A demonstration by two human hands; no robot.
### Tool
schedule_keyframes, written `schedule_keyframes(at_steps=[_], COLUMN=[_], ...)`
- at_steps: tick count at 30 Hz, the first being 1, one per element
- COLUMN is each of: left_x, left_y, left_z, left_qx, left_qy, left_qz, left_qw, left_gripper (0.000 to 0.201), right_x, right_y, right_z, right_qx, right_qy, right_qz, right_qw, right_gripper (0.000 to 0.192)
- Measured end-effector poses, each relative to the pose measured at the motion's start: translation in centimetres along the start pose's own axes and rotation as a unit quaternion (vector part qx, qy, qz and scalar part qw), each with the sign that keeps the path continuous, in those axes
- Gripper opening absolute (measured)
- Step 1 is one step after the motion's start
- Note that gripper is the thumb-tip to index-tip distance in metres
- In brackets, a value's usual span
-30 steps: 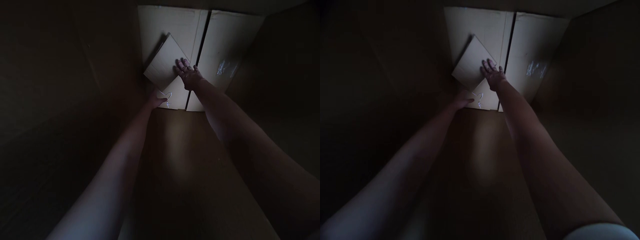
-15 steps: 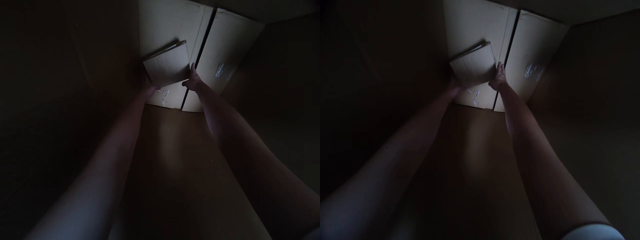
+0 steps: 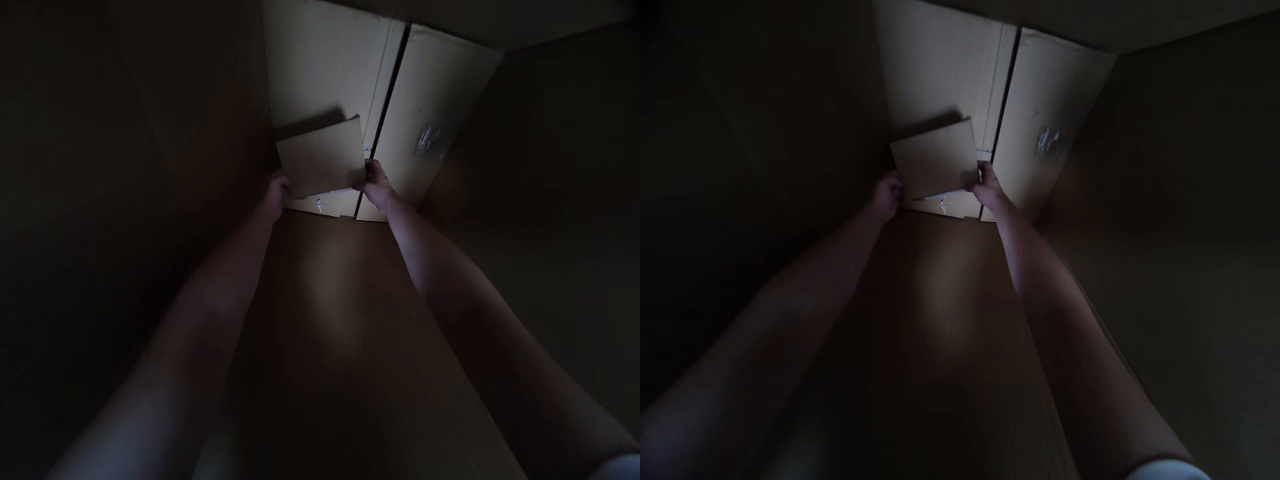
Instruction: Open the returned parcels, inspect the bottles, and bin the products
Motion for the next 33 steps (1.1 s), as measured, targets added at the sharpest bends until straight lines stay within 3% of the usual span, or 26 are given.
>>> schedule_keyframes(at_steps=[3, 5, 11, 15, 19, 22, 26, 29, 33], left_x=[-0.9, -1.3, -1.3, -1.6, -2.2, -2.4, -2.8, -2.7, -2.2], left_y=[-1.7, -3.3, -7.3, -10.2, -14.3, -17.6, -21.8, -24.4, -27.4], left_z=[-3.6, -5.5, -8.4, -12.5, -18.7, -23.8, -30.9, -36.0, -43.3], left_qx=[-0.006, 0.008, 0.061, 0.099, 0.187, 0.230, 0.278, 0.276, 0.264], left_qy=[-0.017, -0.024, -0.038, -0.059, -0.063, -0.048, -0.044, -0.012, 0.012], left_qz=[-0.049, -0.059, -0.018, -0.037, -0.149, -0.189, -0.177, -0.193, -0.236], left_qw=[0.999, 0.998, 0.997, 0.993, 0.969, 0.954, 0.943, 0.942, 0.935], left_gripper=[0.047, 0.052, 0.064, 0.066, 0.064, 0.063, 0.064, 0.070, 0.070], right_x=[-0.7, -1.7, -5.4, -7.7, -11.1, -13.7, -16.7, -18.7, -21.1], right_y=[1.2, 2.1, 4.2, 7.9, 13.2, 17.3, 22.0, 24.8, 28.1], right_z=[-3.4, -5.8, -10.8, -13.8, -17.5, -20.9, -25.9, -30.1, -35.8], right_qx=[0.043, 0.057, 0.078, 0.073, 0.073, 0.070, 0.071, 0.066, 0.006], right_qy=[0.034, 0.023, -0.075, -0.162, -0.284, -0.332, -0.343, -0.347, -0.289], right_qz=[0.053, 0.065, 0.078, 0.071, 0.099, 0.137, 0.172, 0.214, 0.273], right_qw=[0.997, 0.996, 0.991, 0.981, 0.951, 0.931, 0.921, 0.911, 0.917], right_gripper=[0.062, 0.066, 0.066, 0.061, 0.052, 0.048, 0.049, 0.050, 0.058])
Point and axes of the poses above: each hand's wrist, its own z-axis towards the middle knuckle, its own x-axis out of the palm, y = z × x, the point moved 5 cm from there along z, towards the middle knuckle, and after that the axes turned 6 degrees about z, right-handed, at the moved point
